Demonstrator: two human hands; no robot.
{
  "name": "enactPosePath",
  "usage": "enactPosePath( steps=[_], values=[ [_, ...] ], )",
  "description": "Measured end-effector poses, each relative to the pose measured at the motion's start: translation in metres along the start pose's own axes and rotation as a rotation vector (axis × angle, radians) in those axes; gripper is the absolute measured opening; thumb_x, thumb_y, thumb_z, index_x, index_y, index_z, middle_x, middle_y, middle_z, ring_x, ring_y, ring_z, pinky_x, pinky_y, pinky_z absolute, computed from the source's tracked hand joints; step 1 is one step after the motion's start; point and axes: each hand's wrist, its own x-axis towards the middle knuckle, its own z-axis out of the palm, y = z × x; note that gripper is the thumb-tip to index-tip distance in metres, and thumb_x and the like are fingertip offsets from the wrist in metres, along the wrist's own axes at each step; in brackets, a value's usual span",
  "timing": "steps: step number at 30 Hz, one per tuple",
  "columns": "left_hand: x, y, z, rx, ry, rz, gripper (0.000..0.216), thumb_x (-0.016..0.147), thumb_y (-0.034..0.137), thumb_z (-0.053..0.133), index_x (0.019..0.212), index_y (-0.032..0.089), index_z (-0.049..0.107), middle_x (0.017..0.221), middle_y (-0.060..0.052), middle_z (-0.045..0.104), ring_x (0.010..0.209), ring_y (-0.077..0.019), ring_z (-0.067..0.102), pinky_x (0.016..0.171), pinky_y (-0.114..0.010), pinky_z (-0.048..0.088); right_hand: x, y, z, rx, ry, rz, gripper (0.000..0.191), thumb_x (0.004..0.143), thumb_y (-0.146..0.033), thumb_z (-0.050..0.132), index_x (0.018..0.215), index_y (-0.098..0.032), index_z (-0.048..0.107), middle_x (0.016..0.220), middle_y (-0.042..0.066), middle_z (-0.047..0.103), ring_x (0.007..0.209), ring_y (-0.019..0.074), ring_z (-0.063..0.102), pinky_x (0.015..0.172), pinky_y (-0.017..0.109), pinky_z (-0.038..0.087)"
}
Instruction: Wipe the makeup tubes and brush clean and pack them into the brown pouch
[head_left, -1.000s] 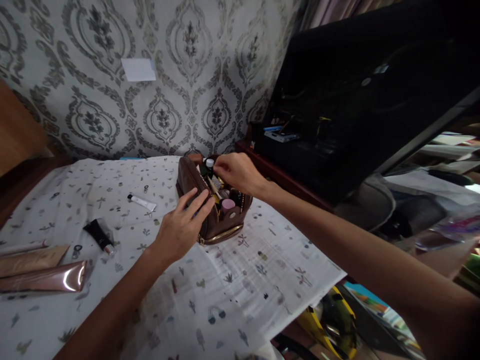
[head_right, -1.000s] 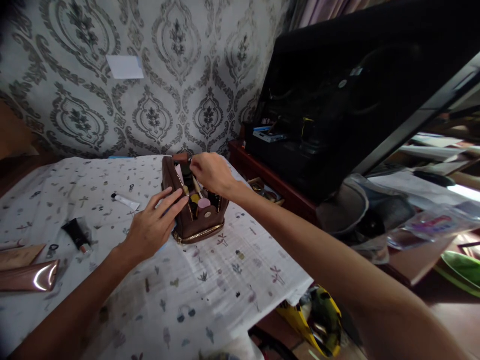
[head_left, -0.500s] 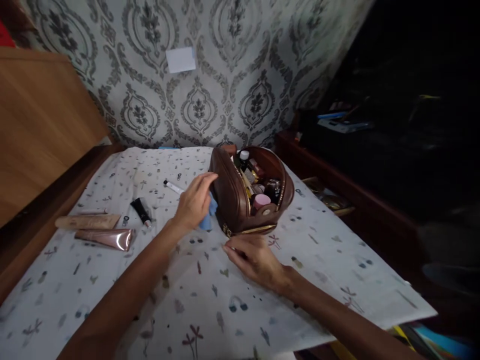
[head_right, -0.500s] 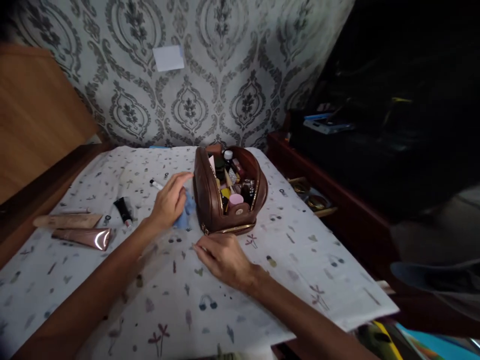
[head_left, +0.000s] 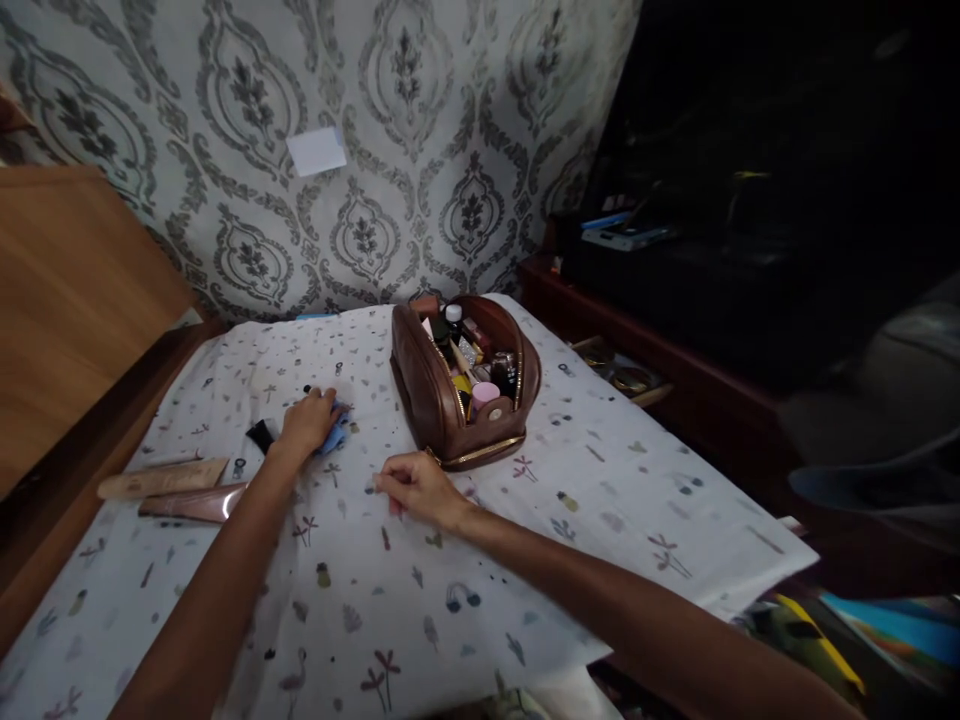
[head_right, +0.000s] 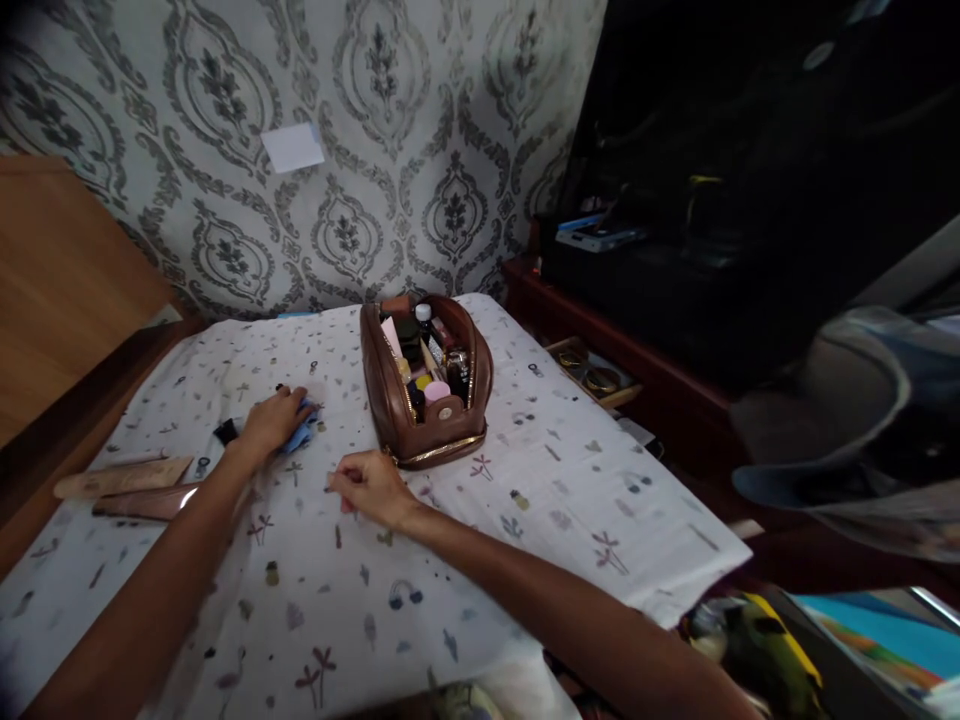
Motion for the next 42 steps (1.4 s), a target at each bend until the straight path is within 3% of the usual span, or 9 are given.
enactPosePath(
  steps=[4, 7, 12, 18, 24, 27, 32, 37, 42],
  values=[
    [-0.003, 0.006, -0.009, 0.015, 0.011, 0.037, 0.03, 0.1, 0.033, 0.041, 0.116, 0.016, 0.061, 0.119, -0.017, 0.062, 0.107, -0.032, 0.065, 0.085, -0.04, 0.051, -0.001, 0.011, 0.001, 0.066, 0.037, -0.011, 0.031, 0.087, -0.042, 0.061, 0.07, -0.017, 0.06, 0.05, -0.004, 0.057, 0.045, 0.0075, 0.042, 0.046, 0.018, 0.032],
    [-0.018, 0.012, -0.017, -0.057, 0.118, 0.072, 0.028, 0.101, 0.034, 0.039, 0.109, 0.017, 0.061, 0.115, -0.014, 0.062, 0.102, -0.0287, 0.064, 0.083, -0.037, 0.049, -0.004, 0.016, -0.001, 0.044, 0.073, -0.07, 0.022, 0.087, -0.036, 0.06, 0.095, -0.015, 0.065, 0.071, 0.001, 0.065, 0.056, 0.0094, 0.053, 0.05, 0.018, 0.039],
    [-0.072, 0.031, -0.029, -0.784, 0.274, 0.152, 0.034, 0.098, 0.049, 0.042, 0.082, 0.02, 0.052, 0.07, 0.002, 0.05, 0.068, -0.0162, 0.053, 0.065, -0.026, 0.044, -0.004, 0.019, 0.001, 0.144, 0.154, -0.102, 0.057, 0.087, -0.045, 0.062, 0.135, -0.017, 0.05, 0.126, 0.014, 0.057, 0.08, 0.0138, 0.065, 0.06, 0.025, 0.055],
    [-0.109, 0.044, -0.012, -1.244, 0.149, 0.131, 0.036, 0.093, 0.054, 0.051, 0.083, 0.02, 0.057, 0.067, 0.004, 0.05, 0.062, -0.0131, 0.048, 0.057, -0.023, 0.04, -0.006, 0.011, 0.014, 0.369, -0.178, -0.101, 0.058, 0.077, -0.074, 0.064, 0.095, -0.019, 0.06, 0.079, 0.0, 0.06, 0.061, 0.0123, 0.058, 0.053, 0.025, 0.053],
    [-0.109, 0.022, 0.013, -1.283, 0.493, -0.144, 0.036, 0.096, 0.05, 0.048, 0.109, 0.021, 0.063, 0.093, -0.002, 0.066, 0.081, -0.0169, 0.06, 0.072, -0.025, 0.049, -0.009, 0.006, 0.016, 0.266, -0.069, -0.03, 0.057, 0.074, -0.074, 0.067, 0.087, -0.019, 0.059, 0.068, -0.004, 0.056, 0.052, 0.0087, 0.048, 0.048, 0.022, 0.038],
    [-0.113, 0.019, 0.015, -1.174, 0.573, -0.017, 0.037, 0.099, 0.046, 0.045, 0.123, 0.022, 0.059, 0.116, -0.006, 0.065, 0.105, -0.0193, 0.061, 0.092, -0.03, 0.049, -0.01, 0.004, 0.015, 0.21, -0.078, -0.03, 0.054, 0.076, -0.072, 0.066, 0.083, -0.019, 0.058, 0.064, -0.005, 0.052, 0.05, 0.0077, 0.041, 0.045, 0.022, 0.03],
    [-0.117, 0.03, 0.022, -1.031, 0.468, 0.307, 0.056, 0.093, 0.042, 0.061, 0.142, 0.021, 0.044, 0.134, -0.013, 0.054, 0.126, -0.0245, 0.053, 0.109, -0.041, 0.042, -0.014, 0.004, 0.014, 0.256, -0.107, -0.033, 0.053, 0.079, -0.071, 0.066, 0.075, -0.02, 0.054, 0.06, -0.007, 0.043, 0.048, 0.0066, 0.033, 0.045, 0.023, 0.024],
    [-0.116, 0.03, 0.028, -1.036, 0.422, 0.248, 0.045, 0.094, 0.041, 0.058, 0.133, 0.02, 0.049, 0.119, -0.008, 0.06, 0.108, -0.0215, 0.058, 0.097, -0.035, 0.047, -0.019, -0.001, 0.013, 0.234, -0.209, -0.008, 0.05, 0.083, -0.067, 0.065, 0.077, -0.018, 0.056, 0.064, -0.005, 0.049, 0.05, 0.0066, 0.034, 0.046, 0.023, 0.023],
    [-0.109, 0.016, 0.027, -1.212, 0.42, 0.088, 0.022, 0.096, 0.044, 0.052, 0.093, 0.021, 0.054, 0.073, 0.004, 0.049, 0.069, -0.0133, 0.05, 0.066, -0.023, 0.043, -0.024, -0.008, 0.015, 0.271, -0.355, 0.046, 0.041, 0.078, -0.055, 0.076, 0.088, -0.018, 0.06, 0.068, -0.005, 0.052, 0.052, 0.0062, 0.037, 0.045, 0.021, 0.025]
  ],
)
